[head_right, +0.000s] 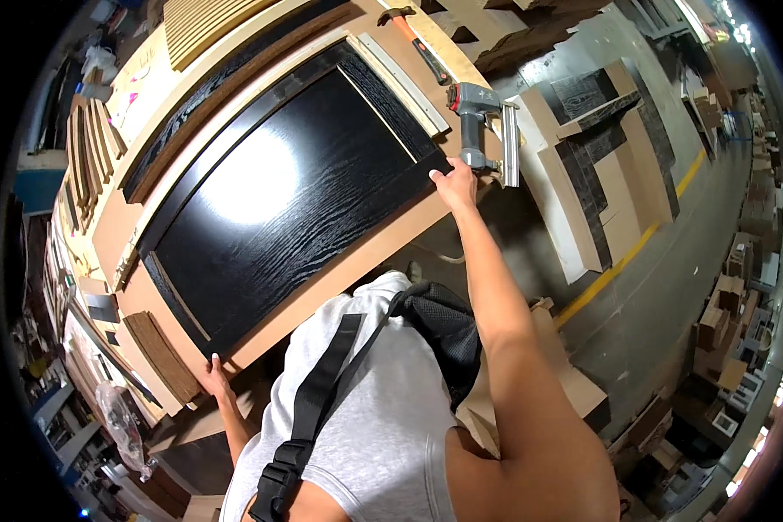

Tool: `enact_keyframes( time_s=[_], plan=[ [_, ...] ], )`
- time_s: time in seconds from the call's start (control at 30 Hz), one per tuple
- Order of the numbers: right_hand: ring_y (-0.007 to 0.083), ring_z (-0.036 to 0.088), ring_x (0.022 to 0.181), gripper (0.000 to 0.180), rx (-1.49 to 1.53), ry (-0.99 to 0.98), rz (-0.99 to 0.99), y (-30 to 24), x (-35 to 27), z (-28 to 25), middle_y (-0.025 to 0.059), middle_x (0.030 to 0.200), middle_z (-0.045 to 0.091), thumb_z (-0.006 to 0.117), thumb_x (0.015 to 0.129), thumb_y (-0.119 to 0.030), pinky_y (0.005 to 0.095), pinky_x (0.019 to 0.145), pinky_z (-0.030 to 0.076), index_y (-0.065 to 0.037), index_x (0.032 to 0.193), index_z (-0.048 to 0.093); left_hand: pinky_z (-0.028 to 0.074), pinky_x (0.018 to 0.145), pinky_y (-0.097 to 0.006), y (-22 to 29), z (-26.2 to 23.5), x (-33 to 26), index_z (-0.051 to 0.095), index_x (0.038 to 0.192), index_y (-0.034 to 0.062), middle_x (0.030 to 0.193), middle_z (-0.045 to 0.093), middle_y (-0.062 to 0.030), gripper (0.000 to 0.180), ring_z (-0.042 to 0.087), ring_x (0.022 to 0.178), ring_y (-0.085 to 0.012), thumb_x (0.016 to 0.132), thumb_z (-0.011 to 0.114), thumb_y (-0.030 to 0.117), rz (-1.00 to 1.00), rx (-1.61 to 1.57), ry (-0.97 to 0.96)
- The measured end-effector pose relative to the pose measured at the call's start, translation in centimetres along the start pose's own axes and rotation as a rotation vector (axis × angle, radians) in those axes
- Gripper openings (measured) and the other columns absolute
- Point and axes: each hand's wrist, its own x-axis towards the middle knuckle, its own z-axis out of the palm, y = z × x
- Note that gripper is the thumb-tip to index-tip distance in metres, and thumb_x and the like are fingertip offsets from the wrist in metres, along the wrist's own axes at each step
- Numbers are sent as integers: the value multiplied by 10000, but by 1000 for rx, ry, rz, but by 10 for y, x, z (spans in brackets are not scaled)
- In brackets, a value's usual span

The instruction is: The person carries a black board to a workbench, aligns wooden strips along its edges, and fastens them using a pneumatic nail gun and a hammer before moving the assembled board onto a stack.

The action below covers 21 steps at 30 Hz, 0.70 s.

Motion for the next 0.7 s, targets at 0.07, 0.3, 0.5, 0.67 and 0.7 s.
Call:
enact_keyframes(
  time_s=[0.07,0.3,0.5,0.67,0.7],
  plan=[
    [364,681,985,539,44,-4,82,0,-3,5,190,997,714,798,785,-254,431,912,521,-20,1244,638,457,838,-327,-10,-6,5,644,1085,-75,965,646,-75,368,551,874,-176,933,720,252,-26,-20,-52],
    [413,602,1183,570,-88,38,113,-14,-7,1,260,1235,647,790,788,-303,451,1024,465,-30,1257,614,397,703,-283,-19,0,16,657,946,7,838,574,13,255,487,778,-109,931,734,249,5,-155,-73],
    [249,726,758,546,9,-19,124,-3,2,-3,134,753,721,778,808,-241,361,790,541,22,1257,610,411,745,-279,-1,-3,12,638,937,10,862,583,4,258,500,798,-117,911,751,241,-20,-161,-104],
    [160,680,623,455,11,-41,37,-17,0,-1,103,765,679,748,864,-133,287,532,534,54,1245,583,413,744,-280,-10,-10,16,660,944,53,872,607,22,197,520,800,-110,912,748,225,-64,-100,-96],
    [161,688,638,471,11,-32,47,-13,2,-2,106,758,684,760,849,-146,300,561,541,50,1242,589,421,758,-285,-10,-13,19,672,971,44,888,621,14,220,530,807,-114,908,753,238,-72,-103,-136]
  ],
)
